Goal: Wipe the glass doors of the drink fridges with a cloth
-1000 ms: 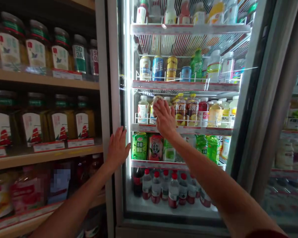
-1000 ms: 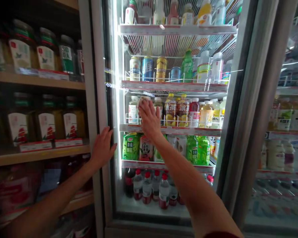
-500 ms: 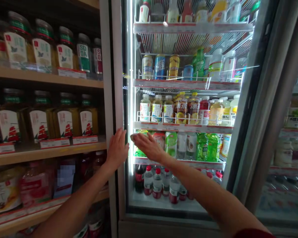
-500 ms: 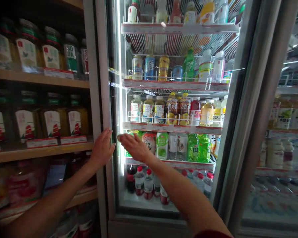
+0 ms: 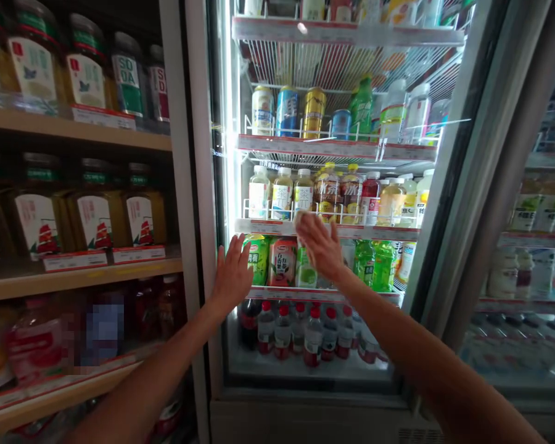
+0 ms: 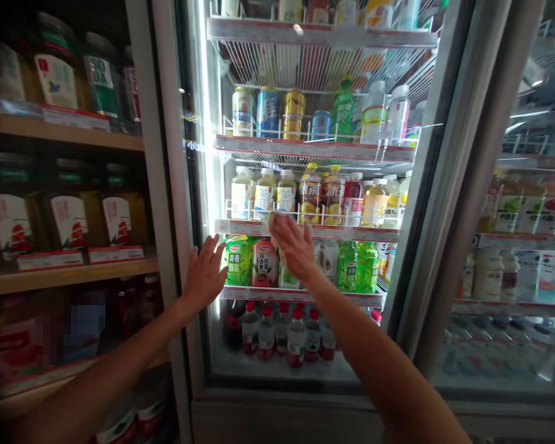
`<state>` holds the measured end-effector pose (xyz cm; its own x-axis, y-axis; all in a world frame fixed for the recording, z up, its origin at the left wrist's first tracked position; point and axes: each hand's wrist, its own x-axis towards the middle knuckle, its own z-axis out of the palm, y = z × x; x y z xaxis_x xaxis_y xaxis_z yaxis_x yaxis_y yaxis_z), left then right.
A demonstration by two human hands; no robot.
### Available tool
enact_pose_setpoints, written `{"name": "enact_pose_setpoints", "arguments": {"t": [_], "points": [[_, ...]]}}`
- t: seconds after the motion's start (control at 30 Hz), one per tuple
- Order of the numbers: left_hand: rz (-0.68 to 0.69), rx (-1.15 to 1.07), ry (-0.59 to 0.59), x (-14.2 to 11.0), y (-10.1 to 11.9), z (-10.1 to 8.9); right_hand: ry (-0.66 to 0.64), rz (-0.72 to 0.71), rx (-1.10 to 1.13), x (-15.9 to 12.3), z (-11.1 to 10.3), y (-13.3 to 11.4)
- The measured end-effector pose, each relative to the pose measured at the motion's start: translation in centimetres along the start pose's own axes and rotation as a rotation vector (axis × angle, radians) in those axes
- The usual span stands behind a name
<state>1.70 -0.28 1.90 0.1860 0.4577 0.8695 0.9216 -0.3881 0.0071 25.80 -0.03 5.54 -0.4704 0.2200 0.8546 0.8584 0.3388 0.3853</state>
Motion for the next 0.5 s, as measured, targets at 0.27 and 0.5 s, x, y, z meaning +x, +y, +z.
{"name": "enact_pose_setpoints", "arguments": {"t": [0.27,0.5], "points": [[-0.018,0.014,0.001,-0.5,1.8,0.9,-0.088,-0.202,0.024,-3.4,0.0,0.6],[-0.078,-0.091,0.012,-0.4,4.4,1.0,-0.005,-0.014,-0.009,-4.4,-0.7,2.3]]}}
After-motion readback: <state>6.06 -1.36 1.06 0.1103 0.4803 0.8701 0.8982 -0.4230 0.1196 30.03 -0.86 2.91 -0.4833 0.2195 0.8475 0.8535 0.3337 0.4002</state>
